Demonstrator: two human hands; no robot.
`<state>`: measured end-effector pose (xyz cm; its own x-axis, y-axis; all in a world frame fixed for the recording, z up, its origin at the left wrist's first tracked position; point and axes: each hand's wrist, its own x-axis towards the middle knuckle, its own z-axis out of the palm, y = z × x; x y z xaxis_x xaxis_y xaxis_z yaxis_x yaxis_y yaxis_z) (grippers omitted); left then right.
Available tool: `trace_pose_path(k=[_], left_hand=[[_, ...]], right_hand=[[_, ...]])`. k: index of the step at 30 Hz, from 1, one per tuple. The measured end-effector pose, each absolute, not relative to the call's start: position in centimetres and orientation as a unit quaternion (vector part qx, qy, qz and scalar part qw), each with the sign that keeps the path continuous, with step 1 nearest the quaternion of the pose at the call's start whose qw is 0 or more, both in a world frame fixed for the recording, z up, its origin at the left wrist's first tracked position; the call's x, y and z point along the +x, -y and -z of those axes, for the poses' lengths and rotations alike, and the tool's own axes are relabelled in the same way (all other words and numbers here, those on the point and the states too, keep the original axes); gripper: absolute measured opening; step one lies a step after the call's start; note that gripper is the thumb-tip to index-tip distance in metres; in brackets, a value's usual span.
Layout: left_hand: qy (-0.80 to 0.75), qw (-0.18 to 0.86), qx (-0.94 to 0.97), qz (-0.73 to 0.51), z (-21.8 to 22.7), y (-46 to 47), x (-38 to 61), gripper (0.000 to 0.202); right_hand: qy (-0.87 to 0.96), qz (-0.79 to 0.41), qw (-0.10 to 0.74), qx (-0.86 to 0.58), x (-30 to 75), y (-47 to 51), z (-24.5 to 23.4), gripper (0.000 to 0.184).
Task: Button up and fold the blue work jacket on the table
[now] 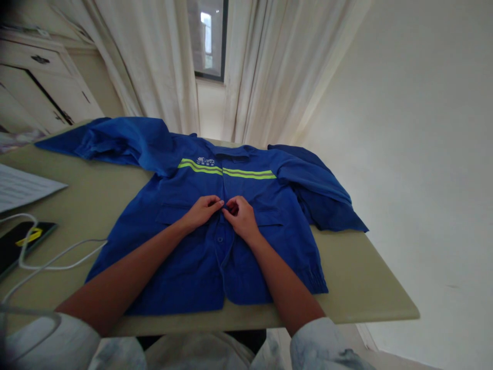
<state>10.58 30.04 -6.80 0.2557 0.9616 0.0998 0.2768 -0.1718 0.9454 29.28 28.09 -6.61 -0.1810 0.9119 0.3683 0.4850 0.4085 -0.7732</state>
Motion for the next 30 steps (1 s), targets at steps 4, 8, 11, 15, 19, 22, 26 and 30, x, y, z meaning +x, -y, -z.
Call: trace_pose_path(k=[4, 8, 11, 15, 19, 22, 26, 30], left_hand=[[-0.468, 0.436, 0.660, -0.394, 6.9, -30.1, 10.6, 0.042], [-0.472, 0.445, 0.647, -0.400, 7.3, -30.3, 10.7, 0.040], [-0.471, 0.448, 0.640, -0.409, 7.3, -30.4, 10.7, 0.040], [-0.461, 0.451, 0.639, -0.420, 6.9, -30.2, 10.6, 0.038], [-0.449, 0.429, 0.652, -0.436, 6.5, -29.8, 10.5, 0.033], [-0.451, 0.376, 0.666, -0.461, 6.4, -29.6, 10.6, 0.027], [-0.458, 0.373, 0.689, -0.421, 6.5, -29.8, 10.6, 0.026], [-0.480, 0.356, 0.700, -0.392, 6.9, -30.2, 10.6, 0.024]], right_hand=[[0.780, -0.161, 0.375, -0.475, 28.8, -27.5, 5.9, 0.007], [0.801, -0.098, 0.342, -0.481, 28.4, -27.0, 5.4, 0.007], [0.798, -0.077, 0.329, -0.499, 28.0, -26.8, 5.3, 0.009], [0.791, -0.054, 0.314, -0.522, 27.8, -26.6, 5.4, 0.009], [0.770, -0.064, 0.347, -0.532, 27.9, -27.0, 5.7, 0.007], [0.754, -0.092, 0.390, -0.520, 28.4, -27.4, 6.2, 0.014], [0.734, -0.148, 0.405, -0.524, 28.8, -27.7, 6.7, 0.025], [0.730, -0.186, 0.405, -0.519, 28.8, -27.7, 6.9, 0.031]])
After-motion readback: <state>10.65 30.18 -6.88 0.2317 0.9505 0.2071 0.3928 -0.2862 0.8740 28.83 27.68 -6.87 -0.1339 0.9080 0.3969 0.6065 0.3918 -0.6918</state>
